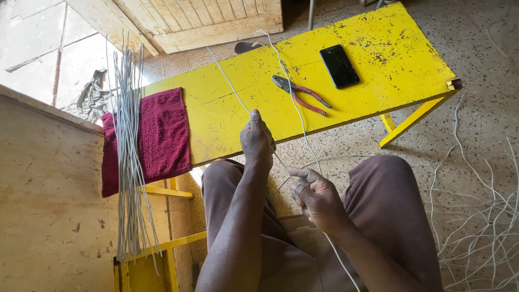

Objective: The person sits on the floor and strips the white plastic insulation from a long metal wire by hand. They pull the insulation off in a continuous motion and place the stripped wire onto a pile on the yellow table.

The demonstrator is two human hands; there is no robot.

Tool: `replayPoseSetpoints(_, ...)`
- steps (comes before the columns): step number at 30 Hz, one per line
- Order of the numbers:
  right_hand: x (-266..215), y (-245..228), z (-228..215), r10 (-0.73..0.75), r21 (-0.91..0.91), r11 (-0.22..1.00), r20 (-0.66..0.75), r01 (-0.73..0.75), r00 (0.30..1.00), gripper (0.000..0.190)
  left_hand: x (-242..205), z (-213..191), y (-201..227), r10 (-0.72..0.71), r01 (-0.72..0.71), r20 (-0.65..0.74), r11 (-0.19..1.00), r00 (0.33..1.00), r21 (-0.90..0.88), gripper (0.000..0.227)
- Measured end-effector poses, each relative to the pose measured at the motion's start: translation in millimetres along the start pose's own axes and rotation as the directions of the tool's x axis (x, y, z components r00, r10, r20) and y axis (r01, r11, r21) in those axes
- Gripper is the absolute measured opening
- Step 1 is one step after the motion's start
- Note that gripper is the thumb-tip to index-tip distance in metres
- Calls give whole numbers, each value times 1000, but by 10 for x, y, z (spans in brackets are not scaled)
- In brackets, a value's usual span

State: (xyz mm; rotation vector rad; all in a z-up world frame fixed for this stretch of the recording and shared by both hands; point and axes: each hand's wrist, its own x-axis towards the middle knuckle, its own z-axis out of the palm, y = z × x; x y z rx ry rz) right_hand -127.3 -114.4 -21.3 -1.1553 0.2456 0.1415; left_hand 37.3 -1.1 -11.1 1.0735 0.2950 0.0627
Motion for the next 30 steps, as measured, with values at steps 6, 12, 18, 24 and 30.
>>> replayPoseSetpoints(6,-14,19,31,22,-2,1000,-3,-22,1000,31,-28,-49,75,-9,9,3,998,1000,57,47)
replayPoseSetpoints(12,-62,24,-8,8,6,1000,-15,-8,1000,36,-26,-42,64,-32,32,6,999,999,-21,44)
replayPoseSetpoints(18,-88,-75,39,-12,-15,1000,5,12,1000,35,-106,-78,207,-135,146,151,987,979,-66,53)
replayPoseSetpoints(24,-100,-363,48,-4,-341,940,2,5,1000,51,127,-251,337,-198,211,212,976,957,-42,72)
replayPoseSetpoints(30,-158,-440,2,151,-68,987,83,-145,985,65,233,-320,347,-125,128,207,992,970,-2,69)
